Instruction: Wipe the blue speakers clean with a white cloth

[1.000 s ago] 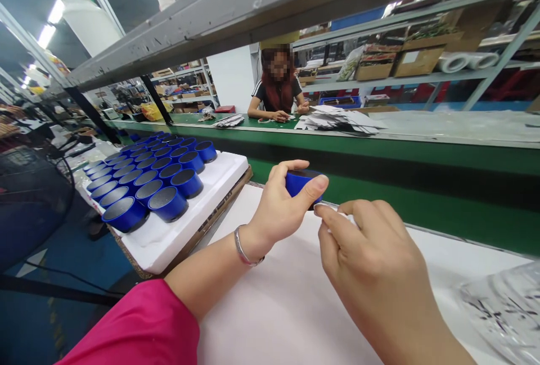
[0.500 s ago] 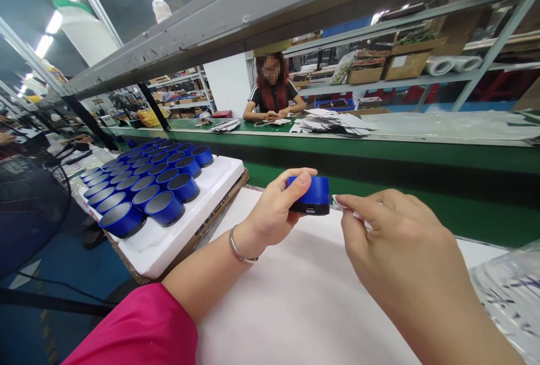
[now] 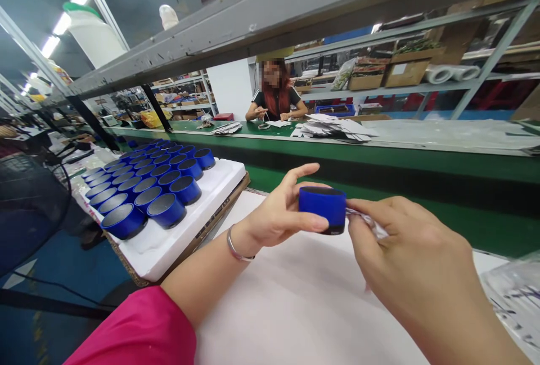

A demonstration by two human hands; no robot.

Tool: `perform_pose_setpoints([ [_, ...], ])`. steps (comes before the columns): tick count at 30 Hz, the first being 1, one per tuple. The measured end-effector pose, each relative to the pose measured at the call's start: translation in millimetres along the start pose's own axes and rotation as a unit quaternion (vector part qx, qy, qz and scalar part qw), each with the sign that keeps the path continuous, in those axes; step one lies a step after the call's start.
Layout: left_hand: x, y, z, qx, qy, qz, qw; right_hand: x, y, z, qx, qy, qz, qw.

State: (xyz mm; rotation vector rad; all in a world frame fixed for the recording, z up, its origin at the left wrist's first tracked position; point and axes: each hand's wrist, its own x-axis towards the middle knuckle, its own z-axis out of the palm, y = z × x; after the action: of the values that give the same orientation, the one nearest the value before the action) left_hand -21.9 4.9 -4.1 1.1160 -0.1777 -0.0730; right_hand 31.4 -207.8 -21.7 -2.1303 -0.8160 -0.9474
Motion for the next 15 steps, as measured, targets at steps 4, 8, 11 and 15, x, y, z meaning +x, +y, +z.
perform_pose_setpoints([
  [4,-3.3,-0.8,0.4,0.184,0.052,0.076,0.979,7.9,2.3,-3.0,0.025,0.002,0.055,0.998],
  [8,-1.2,-2.7,0.8,0.28,0.07,0.134,0.948,14.0,-0.7,-7.1,0.031,-0.015,0.08,0.996],
  [11,1.7,-5.1,-0.3,0.355,0.086,0.233,0.901,15.5,-1.9,-7.5,0.023,-0.026,0.089,0.995],
  [15,3.9,-9.2,-2.8,0.327,0.086,0.216,0.916,12.0,9.9,-4.1,0.001,-0.035,0.118,0.992],
])
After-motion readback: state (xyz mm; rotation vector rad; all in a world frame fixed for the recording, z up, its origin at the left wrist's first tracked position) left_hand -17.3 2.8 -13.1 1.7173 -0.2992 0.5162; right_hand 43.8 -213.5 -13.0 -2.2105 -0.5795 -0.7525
